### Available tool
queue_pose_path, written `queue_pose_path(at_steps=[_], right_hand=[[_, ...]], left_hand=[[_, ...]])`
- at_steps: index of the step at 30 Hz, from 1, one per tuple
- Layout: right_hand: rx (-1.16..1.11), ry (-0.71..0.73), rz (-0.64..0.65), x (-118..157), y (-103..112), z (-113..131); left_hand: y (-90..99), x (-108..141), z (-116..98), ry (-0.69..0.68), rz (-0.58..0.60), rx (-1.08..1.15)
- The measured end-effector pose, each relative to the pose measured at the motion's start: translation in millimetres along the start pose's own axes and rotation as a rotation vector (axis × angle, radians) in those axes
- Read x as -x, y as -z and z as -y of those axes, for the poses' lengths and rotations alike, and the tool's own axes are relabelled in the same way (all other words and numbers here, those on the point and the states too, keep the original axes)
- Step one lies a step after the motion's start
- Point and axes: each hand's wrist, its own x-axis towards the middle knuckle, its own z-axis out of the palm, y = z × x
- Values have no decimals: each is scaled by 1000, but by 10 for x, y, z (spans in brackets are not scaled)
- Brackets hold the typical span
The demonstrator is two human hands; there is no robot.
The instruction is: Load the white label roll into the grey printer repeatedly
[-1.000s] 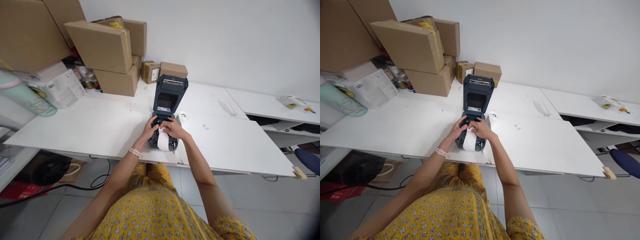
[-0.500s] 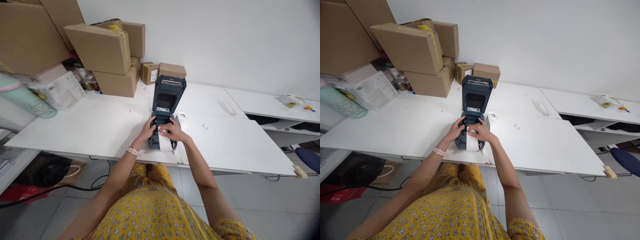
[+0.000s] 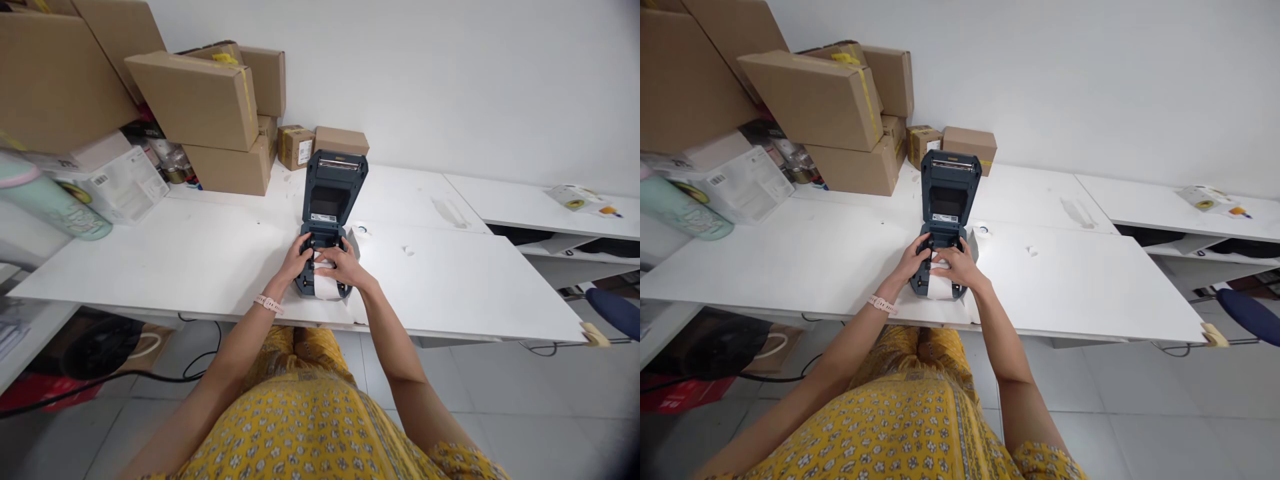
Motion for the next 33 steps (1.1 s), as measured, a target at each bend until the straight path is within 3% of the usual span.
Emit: queue_pose_path(at_steps=[17,22,25,27,29,31,33], right_hand=[[58,-38,-36,62,-59,78],[240,-48,-139,453,-279,368],[181,9,-92,829,-292,568],[60,57,-80,972,-132,623],[-43,71,-220,914,156,576],[-90,54,-511,619,507,417],[-134,28,-713,133,850,178]], left_hand=[[11,6,-20,-8,26,-4],[-15,262,-82,34,-3,-50],[-43,541,-56,34,-24,-65],[-52,700,-33,56,-19,-43],[-51,806,-25,83,-3,-17],[-49,862,-37,101,8,-9],[-56,891,-61,111,3,-14]])
